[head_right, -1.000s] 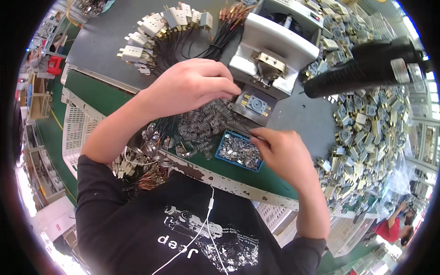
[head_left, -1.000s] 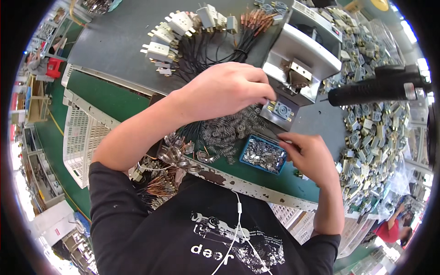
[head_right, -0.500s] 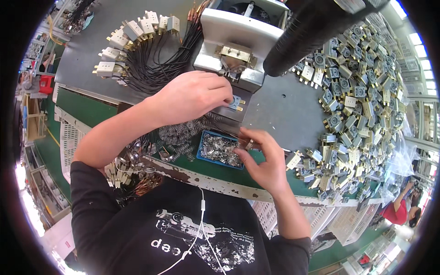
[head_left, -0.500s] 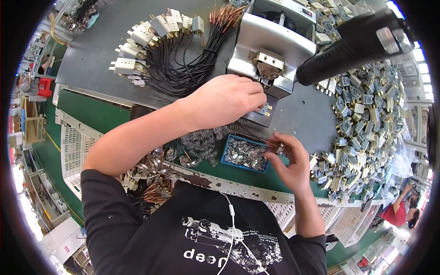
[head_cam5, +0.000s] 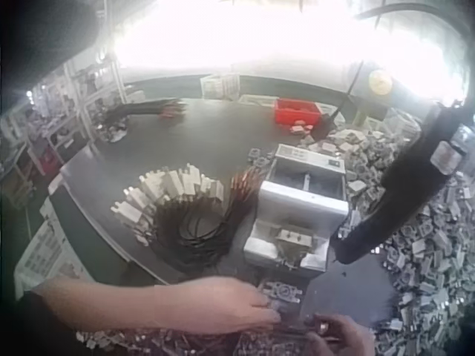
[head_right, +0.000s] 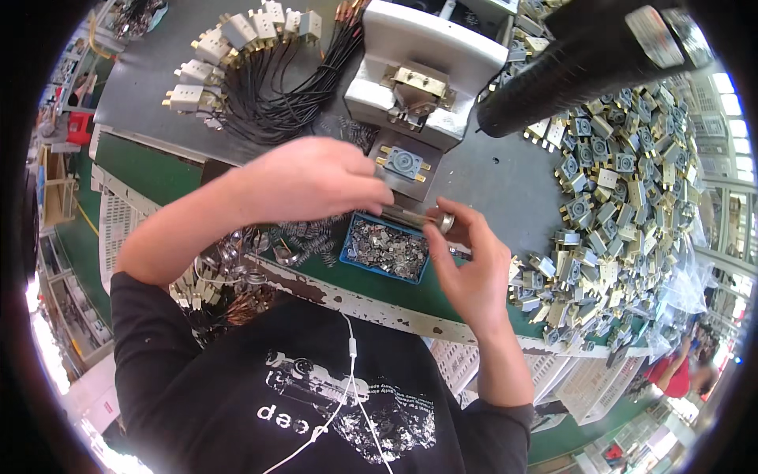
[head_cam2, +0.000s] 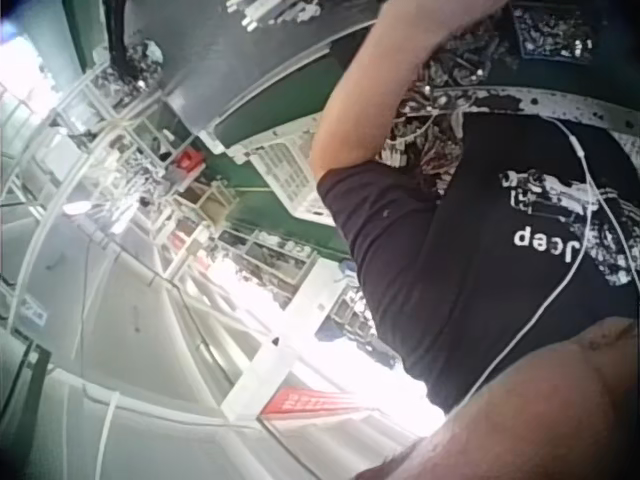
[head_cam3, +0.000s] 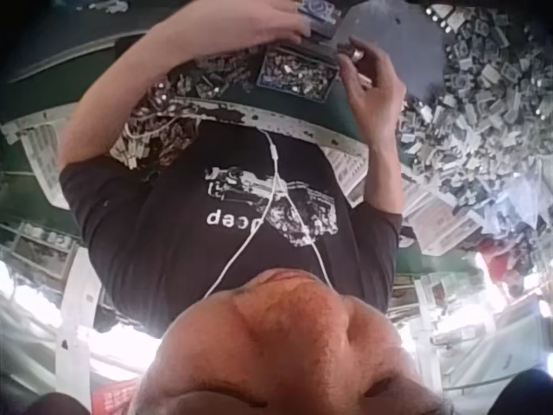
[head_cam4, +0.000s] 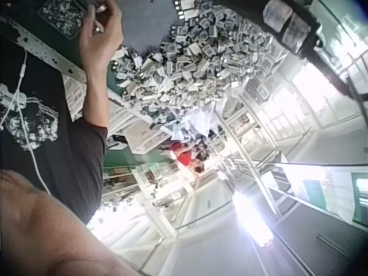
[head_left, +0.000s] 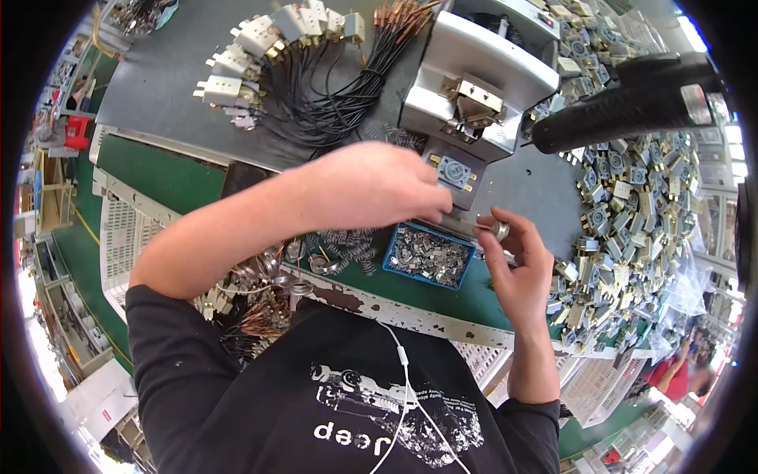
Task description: Assembling small electronic components using a handheld electric fastening tool at an industrial workbench.
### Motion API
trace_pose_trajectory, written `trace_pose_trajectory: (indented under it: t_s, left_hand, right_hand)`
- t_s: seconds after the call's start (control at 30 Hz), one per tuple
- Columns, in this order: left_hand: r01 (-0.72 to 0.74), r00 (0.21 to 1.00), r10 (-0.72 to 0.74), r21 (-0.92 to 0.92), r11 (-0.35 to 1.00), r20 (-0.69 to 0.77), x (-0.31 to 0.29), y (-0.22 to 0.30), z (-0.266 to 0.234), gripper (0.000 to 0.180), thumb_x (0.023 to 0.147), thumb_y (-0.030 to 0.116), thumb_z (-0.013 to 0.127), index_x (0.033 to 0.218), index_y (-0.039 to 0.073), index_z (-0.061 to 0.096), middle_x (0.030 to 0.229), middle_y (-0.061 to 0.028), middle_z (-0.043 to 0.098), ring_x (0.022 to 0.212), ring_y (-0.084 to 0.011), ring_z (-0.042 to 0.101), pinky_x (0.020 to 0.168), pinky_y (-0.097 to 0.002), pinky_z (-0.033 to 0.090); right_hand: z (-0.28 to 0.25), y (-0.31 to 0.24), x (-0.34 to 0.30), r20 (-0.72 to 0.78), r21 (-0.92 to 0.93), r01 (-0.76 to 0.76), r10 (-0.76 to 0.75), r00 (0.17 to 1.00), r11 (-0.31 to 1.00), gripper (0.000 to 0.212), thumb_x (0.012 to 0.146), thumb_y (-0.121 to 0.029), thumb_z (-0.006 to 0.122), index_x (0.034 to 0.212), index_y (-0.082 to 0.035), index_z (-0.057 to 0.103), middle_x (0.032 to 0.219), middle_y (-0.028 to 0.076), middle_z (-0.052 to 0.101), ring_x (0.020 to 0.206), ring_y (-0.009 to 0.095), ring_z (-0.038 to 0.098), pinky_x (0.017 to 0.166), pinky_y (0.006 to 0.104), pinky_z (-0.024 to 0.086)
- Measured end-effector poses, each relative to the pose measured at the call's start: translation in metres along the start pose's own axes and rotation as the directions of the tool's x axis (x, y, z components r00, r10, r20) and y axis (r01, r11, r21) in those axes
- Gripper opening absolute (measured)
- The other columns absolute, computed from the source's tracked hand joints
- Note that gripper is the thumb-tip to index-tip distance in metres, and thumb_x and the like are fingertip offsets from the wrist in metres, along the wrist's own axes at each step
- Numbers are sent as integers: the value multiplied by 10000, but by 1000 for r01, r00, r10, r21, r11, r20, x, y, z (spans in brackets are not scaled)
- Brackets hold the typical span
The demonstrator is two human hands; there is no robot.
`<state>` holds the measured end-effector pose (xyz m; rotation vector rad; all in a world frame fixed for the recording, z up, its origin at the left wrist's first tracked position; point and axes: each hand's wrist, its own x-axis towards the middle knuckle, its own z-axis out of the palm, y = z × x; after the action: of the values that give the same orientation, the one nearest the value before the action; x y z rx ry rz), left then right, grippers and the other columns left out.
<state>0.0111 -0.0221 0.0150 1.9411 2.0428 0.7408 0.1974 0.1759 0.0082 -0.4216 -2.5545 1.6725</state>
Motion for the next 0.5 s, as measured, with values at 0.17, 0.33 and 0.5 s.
trace_pose_trajectory:
  t_s: [0.17,0.33,0.5]
  left_hand:
    - [-7,994,5,-16,1000,-108,-7,0,-18,123,855,167,716,933,84,668,805,-66,633,794,-276,654,703,-387,543]
    - [11,993,-17,-60,998,-114,-13,-1,-30,195,932,204,636,868,21,624,821,-125,652,842,-326,669,741,-419,543]
    - [2,982,-12,-54,999,-187,-17,-4,-20,150,877,189,715,919,54,667,801,-76,614,793,-281,648,708,-391,538]
  right_hand:
    - [5,3,26,207,444,-162,75,976,881,378,1041,-93,530,1380,65,473,1273,221,643,1147,257,661,991,359,541]
    - [13,-2,35,350,614,-308,99,932,727,440,1071,-147,468,1449,66,391,1367,262,569,1244,308,604,1037,382,515]
    - [22,0,34,302,673,-278,89,949,686,448,1076,-171,473,1449,65,401,1358,262,575,1208,299,626,1020,384,524]
